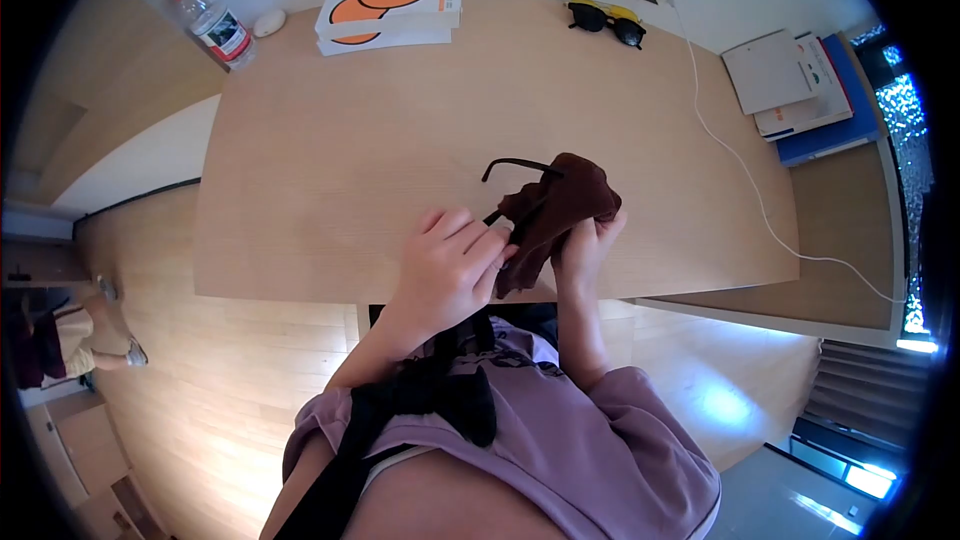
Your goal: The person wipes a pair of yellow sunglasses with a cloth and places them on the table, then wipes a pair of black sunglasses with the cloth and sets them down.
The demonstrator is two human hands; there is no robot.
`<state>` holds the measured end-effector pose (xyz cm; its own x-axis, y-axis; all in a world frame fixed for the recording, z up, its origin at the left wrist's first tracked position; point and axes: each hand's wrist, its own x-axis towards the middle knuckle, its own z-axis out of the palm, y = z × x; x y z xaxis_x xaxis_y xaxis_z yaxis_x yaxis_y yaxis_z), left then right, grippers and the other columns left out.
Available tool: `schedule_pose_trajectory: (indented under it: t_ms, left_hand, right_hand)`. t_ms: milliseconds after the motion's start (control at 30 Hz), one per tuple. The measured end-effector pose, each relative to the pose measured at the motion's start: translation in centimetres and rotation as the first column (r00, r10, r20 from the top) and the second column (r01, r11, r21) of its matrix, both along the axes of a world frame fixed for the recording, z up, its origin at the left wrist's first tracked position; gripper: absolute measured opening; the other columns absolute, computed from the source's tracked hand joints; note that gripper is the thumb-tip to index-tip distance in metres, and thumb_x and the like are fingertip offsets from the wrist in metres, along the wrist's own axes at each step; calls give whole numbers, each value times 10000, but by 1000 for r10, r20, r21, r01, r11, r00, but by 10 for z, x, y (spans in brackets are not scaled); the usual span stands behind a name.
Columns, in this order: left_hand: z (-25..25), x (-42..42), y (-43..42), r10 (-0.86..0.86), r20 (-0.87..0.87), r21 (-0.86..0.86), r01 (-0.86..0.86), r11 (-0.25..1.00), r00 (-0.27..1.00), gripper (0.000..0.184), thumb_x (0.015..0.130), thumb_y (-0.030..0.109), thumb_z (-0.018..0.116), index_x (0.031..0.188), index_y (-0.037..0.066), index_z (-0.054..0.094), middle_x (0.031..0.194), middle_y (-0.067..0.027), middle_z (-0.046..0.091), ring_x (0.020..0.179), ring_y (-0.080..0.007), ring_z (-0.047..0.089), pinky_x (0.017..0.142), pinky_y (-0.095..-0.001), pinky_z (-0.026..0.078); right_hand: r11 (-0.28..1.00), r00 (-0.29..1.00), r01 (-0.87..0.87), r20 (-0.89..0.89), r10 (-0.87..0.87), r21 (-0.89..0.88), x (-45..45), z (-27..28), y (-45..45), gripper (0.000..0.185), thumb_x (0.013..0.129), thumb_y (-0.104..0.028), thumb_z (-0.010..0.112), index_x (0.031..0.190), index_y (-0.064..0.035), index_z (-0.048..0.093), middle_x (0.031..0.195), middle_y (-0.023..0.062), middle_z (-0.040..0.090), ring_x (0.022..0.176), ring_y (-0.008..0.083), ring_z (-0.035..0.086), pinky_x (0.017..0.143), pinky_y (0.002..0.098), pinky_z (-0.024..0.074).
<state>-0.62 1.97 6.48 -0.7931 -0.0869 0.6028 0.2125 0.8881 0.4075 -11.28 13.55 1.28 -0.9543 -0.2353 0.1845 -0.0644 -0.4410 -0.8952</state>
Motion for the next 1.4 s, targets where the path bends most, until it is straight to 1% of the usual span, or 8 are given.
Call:
schedule_pose_trajectory:
  t_ms: [300,600,833,933,1033,1100,1167,1400]
  left_hand:
    - [-1,-3,-17,103,-86,8,-103,995,991,150,603,97,669,721,113,579,665,20,484,688,-173,477,671,-313,352]
    - [8,3,-32,-35,-17,-301,28,953,999,159,588,108,608,746,132,600,717,43,501,794,-140,490,777,-347,357]
    - [-11,8,-17,-95,-114,-303,56,951,989,188,542,80,584,719,140,612,725,50,515,761,-146,493,762,-361,361]
    - [-5,7,-22,-39,-145,-315,-9,949,989,173,554,91,595,719,139,607,718,47,505,758,-144,491,754,-349,361]
    - [-3,7,-33,49,-122,-262,-79,962,991,163,553,97,606,710,142,595,694,49,485,736,-142,480,721,-342,350]
    - [-3,4,-38,107,-165,-253,-147,956,980,159,557,96,607,708,140,588,681,54,475,722,-142,474,701,-349,337]
    - [-4,3,-39,80,-136,-258,-113,959,987,145,582,97,610,720,137,589,685,53,476,720,-141,474,703,-355,332]
    - [-18,18,-14,-122,-72,-299,95,950,990,183,560,149,624,741,131,619,687,51,499,743,-134,482,733,-334,356]
  right_hand:
    - [911,908,-132,321,270,-392,2,21,10,321,872,-282,404,1002,8,447,1004,97,491,917,182,490,790,347,419]
    - [824,799,-526,209,563,-210,-31,-4,37,376,844,-322,470,1066,-18,453,1017,64,515,949,169,490,786,308,432]
    - [818,703,-226,493,513,-529,-64,11,35,317,873,-280,427,1031,-14,495,998,116,547,880,217,530,720,338,468]
    - [565,464,-471,355,812,-677,-60,11,27,290,855,-324,451,929,-51,515,881,89,539,786,147,513,649,286,442]
    - [955,850,-279,436,294,-100,-27,-1,22,264,848,-272,473,958,-33,496,859,104,542,774,202,534,643,316,468]
    - [718,732,-681,-98,675,-144,-20,21,15,281,835,-254,487,1009,-34,465,925,70,510,835,169,515,673,289,454]
    - [877,876,-481,51,480,8,-9,2,27,315,818,-240,498,1044,-28,439,977,53,486,881,152,495,739,290,433]
    - [655,625,-297,378,683,-695,-46,10,35,303,861,-254,435,1031,-8,485,996,103,543,891,211,528,780,332,454]
